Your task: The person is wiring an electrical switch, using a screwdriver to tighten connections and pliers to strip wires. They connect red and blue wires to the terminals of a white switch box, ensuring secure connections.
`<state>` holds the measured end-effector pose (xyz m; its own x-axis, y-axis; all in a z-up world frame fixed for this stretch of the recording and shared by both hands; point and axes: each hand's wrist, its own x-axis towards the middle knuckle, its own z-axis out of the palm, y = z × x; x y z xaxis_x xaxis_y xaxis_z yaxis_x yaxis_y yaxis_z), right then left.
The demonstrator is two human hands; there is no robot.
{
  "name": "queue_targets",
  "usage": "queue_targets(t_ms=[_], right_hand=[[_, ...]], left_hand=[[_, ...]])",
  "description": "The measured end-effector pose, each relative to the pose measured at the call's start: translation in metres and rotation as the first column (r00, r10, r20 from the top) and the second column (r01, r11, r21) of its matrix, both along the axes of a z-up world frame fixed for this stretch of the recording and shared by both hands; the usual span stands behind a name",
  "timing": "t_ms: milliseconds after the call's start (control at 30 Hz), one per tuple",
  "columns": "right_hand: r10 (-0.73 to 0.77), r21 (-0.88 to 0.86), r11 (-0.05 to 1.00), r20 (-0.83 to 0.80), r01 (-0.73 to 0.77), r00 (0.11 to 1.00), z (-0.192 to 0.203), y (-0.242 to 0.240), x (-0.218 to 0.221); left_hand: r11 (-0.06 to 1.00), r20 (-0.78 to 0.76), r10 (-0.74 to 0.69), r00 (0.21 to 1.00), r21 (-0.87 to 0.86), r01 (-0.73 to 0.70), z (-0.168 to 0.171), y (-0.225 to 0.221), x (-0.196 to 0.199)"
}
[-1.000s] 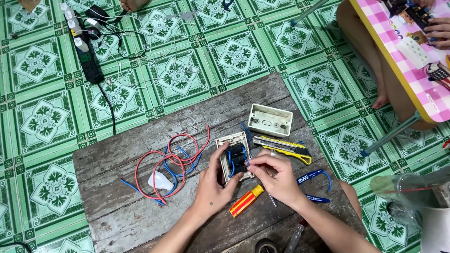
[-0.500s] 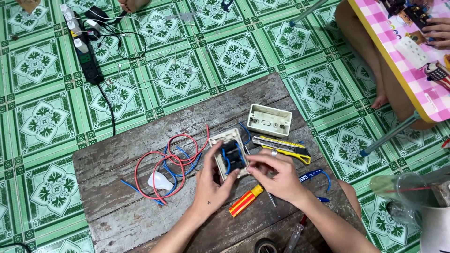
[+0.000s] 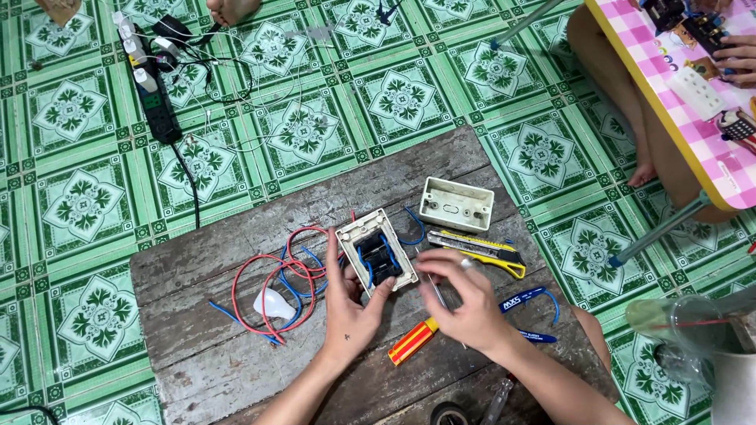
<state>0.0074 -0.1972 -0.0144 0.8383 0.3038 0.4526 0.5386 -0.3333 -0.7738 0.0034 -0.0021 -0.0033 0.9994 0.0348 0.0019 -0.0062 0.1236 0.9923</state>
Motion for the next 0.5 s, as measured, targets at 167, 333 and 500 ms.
queue_targets(t_ms=[167, 333, 500], right_hand=[[-0.186, -0.405, 0.885, 0.146, 0.23, 0.972, -0.001, -0.025, 0.006], [-0.282, -0.554, 0.777, 0.12, 0.3, 0.952, 0.004, -0.019, 0.001], [-0.232, -0.561, 0.771, 0.193, 0.302, 0.953, 0.012, -0.012, -0.003]], left_hand=[[0.995, -0.032, 0.094, 0.995, 0.041, -0.093, -0.01, 0.0, -0.002], [0.99, 0.011, 0.093, 0.996, 0.102, -0.094, -0.009, 0.001, 0.003], [0.997, 0.053, 0.067, 0.996, 0.038, -0.069, -0.007, 0.003, 0.004]])
